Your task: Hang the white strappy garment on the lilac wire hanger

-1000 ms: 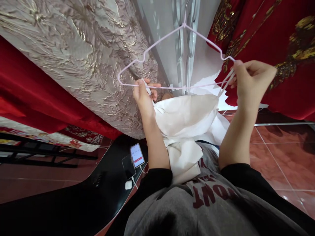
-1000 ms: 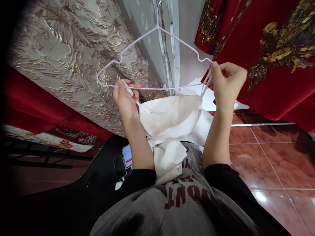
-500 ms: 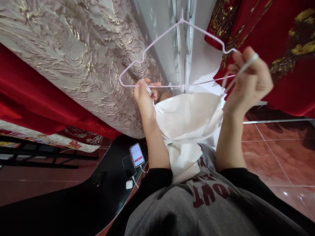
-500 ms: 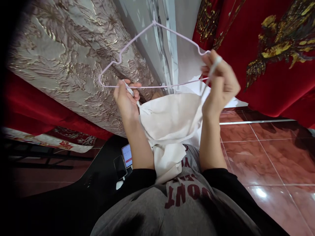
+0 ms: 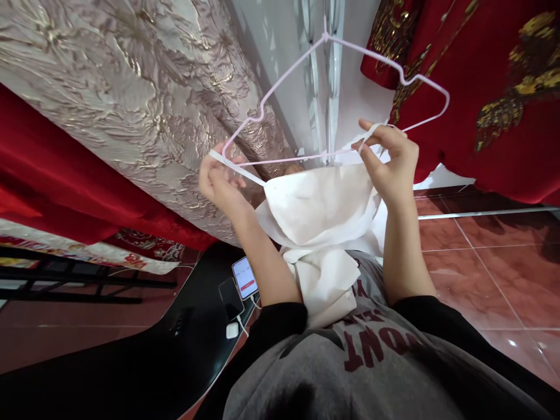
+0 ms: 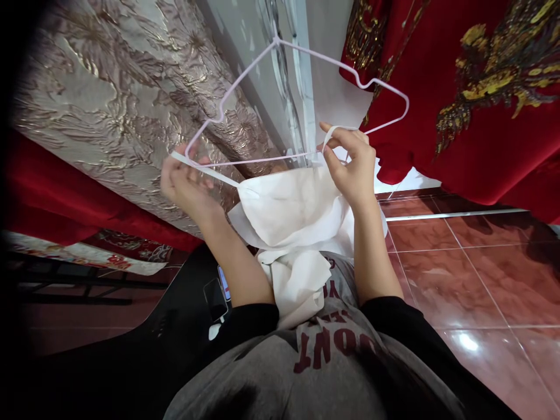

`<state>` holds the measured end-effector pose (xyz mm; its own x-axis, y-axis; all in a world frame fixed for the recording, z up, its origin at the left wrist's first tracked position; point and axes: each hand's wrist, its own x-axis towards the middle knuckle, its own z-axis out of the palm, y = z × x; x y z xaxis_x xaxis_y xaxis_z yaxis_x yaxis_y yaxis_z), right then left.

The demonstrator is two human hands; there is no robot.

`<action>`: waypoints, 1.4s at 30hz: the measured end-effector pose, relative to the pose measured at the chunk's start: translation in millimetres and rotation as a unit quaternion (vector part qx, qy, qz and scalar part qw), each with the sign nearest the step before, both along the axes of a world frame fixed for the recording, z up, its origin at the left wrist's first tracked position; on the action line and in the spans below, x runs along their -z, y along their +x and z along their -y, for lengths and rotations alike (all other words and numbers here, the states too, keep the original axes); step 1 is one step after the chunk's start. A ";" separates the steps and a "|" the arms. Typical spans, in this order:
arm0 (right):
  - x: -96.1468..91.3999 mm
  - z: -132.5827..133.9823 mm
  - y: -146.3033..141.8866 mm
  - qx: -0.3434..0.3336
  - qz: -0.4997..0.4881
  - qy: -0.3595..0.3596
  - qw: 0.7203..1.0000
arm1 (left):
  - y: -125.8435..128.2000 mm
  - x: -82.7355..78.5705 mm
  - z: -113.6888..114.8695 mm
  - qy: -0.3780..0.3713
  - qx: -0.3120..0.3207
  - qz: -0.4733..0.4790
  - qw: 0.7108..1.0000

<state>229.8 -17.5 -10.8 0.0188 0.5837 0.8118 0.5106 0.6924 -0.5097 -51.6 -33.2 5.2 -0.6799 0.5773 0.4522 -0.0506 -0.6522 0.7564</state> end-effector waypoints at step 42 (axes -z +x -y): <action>-3.7 -16.2 56.7 0.062 -0.285 0.068 0.954 | 60.2 -18.0 -18.4 -0.046 0.115 0.128 0.984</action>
<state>286.5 -1.3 -7.0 0.5428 0.4372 0.7171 0.2599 0.7245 -0.6384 8.6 -14.8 23.2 -0.6121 0.7591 0.2216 -0.3855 -0.5311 0.7546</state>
